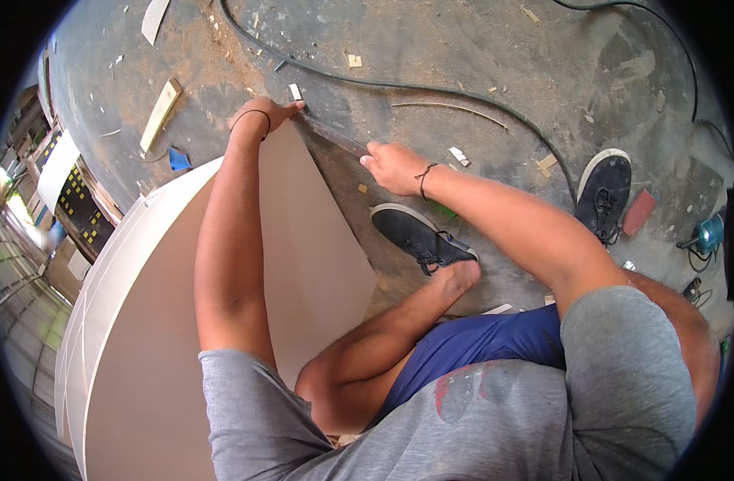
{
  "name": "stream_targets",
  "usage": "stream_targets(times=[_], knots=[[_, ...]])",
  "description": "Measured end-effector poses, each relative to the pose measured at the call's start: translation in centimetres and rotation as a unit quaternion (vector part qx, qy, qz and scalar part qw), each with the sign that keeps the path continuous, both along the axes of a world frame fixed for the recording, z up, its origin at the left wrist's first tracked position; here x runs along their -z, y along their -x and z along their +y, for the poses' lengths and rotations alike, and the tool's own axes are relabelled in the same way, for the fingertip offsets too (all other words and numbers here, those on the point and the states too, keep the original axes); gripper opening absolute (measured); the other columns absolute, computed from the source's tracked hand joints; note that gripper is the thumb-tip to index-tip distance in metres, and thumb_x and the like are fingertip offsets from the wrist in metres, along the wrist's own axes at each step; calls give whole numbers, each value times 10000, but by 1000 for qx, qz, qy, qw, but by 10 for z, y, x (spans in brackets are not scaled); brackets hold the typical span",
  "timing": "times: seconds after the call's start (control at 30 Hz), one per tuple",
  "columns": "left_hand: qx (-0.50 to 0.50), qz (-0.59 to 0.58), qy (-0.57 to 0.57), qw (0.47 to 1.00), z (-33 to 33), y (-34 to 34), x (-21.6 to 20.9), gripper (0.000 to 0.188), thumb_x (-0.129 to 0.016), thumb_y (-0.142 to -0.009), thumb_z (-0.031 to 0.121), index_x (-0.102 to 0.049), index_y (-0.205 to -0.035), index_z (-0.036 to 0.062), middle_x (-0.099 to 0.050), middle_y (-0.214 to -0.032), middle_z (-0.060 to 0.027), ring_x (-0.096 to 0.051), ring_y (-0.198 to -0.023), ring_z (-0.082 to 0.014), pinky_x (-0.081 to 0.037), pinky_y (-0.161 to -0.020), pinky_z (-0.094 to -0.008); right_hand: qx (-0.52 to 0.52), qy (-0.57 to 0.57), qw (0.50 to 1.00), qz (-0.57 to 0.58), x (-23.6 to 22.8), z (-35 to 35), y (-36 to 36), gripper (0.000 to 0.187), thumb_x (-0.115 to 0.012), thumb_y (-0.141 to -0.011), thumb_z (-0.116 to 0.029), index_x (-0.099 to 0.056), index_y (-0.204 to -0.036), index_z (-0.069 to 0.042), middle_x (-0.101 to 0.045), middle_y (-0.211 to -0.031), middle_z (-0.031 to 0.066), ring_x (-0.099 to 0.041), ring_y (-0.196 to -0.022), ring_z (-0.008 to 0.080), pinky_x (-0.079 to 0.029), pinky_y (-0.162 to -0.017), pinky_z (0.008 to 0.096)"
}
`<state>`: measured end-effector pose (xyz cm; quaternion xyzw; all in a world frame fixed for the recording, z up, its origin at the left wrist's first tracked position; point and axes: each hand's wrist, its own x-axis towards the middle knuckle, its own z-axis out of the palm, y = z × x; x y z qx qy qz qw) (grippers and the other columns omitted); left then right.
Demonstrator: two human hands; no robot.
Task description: The person files the edges of a white wooden cabinet and wooden strips using a metal file.
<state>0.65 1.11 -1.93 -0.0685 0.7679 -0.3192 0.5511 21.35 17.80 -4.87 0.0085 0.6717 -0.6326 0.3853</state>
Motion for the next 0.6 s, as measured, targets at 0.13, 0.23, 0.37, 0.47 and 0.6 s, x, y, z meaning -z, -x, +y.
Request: stream_targets(times=[0.13, 0.23, 0.37, 0.47, 0.6], knots=[[26, 23, -56, 998, -5, -3, -4, 883, -525, -672, 729, -604, -976, -96, -605, -1017, -231, -590, -984, -338, -437, -833, -407, -23, -17, 1000, -3, 1, -6, 2, 334, -404, -905, -273, -512, -938, 40, -580, -866, 282, -554, -844, 443, -426, -749, 487], [-39, 33, -92, 994, 3, 1, -12, 822, -460, -740, 685, -588, -1032, -73, -590, -1072, -219, -562, -1034, -345, -430, -857, -395, -12, -18, 1000, -10, 9, -11, -4, 337, -403, -906, -279, -510, -946, 38, -583, -878, 279, -557, -854, 437, -427, -753, 479], [-23, 59, -214, 975, -43, 5, 5, 548, -355, -866, 407, -577, -1033, -66, -587, -1050, -253, -581, -982, -374, -448, -817, -433, 6, 0, 1000, 2, 13, -5, -5, 342, -401, -908, -291, -512, -949, 30, -583, -884, 273, -555, -868, 429, -424, -757, 470], [114, -8, -244, 963, -30, 5, 5, 395, -351, -860, 233, -583, -968, -69, -577, -1039, -270, -594, -936, -377, -460, -800, -441, 4, -9, 1000, -2, 17, 6, -2, 347, -399, -908, -295, -510, -942, 32, -579, -895, 270, -549, -876, 424, -417, -762, 466], [167, -117, -175, 963, -24, 12, 1, 457, -357, -871, 350, -512, -1103, -12, -512, -1130, -289, -503, -1075, -391, -392, -902, -420, -20, -11, 1000, 10, 9, 12, 4, 347, -404, -905, -294, -514, -925, 34, -576, -892, 271, -547, -873, 424, -413, -760, 466]])
